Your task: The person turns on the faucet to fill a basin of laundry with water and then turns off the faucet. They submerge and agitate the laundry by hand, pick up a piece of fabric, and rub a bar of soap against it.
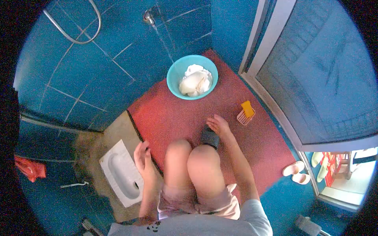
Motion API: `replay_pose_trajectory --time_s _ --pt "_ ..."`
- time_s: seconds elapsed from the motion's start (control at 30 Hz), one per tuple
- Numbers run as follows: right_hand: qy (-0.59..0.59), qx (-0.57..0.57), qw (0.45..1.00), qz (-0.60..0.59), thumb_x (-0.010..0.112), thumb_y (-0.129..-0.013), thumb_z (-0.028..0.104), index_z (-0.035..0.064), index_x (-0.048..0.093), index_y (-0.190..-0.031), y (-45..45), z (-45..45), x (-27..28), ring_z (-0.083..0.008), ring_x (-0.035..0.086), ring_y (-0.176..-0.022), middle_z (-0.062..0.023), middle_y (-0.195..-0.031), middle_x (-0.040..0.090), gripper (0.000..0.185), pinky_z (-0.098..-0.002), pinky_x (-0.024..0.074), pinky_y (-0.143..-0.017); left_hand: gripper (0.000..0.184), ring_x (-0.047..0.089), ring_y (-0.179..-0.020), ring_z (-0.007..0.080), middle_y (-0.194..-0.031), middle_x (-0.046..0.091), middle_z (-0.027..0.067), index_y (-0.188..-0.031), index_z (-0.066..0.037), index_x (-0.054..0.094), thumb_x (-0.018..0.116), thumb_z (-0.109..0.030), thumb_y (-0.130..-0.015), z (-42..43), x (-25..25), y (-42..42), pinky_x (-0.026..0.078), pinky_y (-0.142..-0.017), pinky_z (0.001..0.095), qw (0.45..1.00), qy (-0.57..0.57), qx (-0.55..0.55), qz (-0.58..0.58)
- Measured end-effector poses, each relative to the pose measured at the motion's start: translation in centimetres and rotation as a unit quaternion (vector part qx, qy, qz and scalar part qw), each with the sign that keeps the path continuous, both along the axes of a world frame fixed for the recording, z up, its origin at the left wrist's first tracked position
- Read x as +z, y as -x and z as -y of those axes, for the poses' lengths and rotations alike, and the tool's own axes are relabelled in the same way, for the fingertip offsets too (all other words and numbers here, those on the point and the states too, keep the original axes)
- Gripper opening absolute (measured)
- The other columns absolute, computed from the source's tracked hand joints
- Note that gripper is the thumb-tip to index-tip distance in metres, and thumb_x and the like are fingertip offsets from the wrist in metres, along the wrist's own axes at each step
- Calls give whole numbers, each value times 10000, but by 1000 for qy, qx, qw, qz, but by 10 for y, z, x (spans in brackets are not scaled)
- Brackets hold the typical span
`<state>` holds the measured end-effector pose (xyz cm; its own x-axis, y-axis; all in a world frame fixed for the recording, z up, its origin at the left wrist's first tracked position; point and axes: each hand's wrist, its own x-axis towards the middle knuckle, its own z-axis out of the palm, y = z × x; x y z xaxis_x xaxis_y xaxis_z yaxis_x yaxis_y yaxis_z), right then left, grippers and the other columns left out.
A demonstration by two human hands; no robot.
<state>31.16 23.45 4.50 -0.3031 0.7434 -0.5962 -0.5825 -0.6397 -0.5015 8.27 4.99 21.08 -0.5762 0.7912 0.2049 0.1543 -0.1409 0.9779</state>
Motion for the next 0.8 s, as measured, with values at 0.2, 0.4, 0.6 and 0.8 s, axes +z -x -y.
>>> replay_pose_trajectory --time_s 0.2,0.4,0.6,0.8 --pt "-8 -22 990 139 543 -801 234 123 203 -1270 66 -115 -55 -274 508 -978 -159 -1159 442 590 -386 437 -800 333 486 -985 308 -1050 493 194 -1123 2 378 467 -114 -824 -19 29 -48 373 -851 428 978 -122 -88 -141" --pt "-24 -40 983 175 568 -776 130 242 66 -1311 92 -143 -70 -266 514 -950 -125 -1193 391 742 -396 470 -711 319 498 -926 304 -999 518 201 -1081 10 404 474 -21 -771 -29 18 -51 353 -866 450 971 -79 -149 -172" --pt "-49 -85 981 165 481 -785 -2 245 94 -1309 94 -125 -87 -233 540 -880 -110 -1187 392 696 -355 491 -714 318 471 -989 287 -1030 512 187 -1099 9 398 461 -35 -791 -28 11 -42 328 -899 435 981 -68 -130 -130" --pt "-61 -92 979 172 450 -789 -39 233 105 -1312 96 -121 -81 -238 545 -869 -126 -1162 415 683 -359 499 -722 297 481 -969 288 -1023 520 172 -1071 9 423 478 -32 -782 -29 9 -42 336 -889 427 978 -79 -113 -159"
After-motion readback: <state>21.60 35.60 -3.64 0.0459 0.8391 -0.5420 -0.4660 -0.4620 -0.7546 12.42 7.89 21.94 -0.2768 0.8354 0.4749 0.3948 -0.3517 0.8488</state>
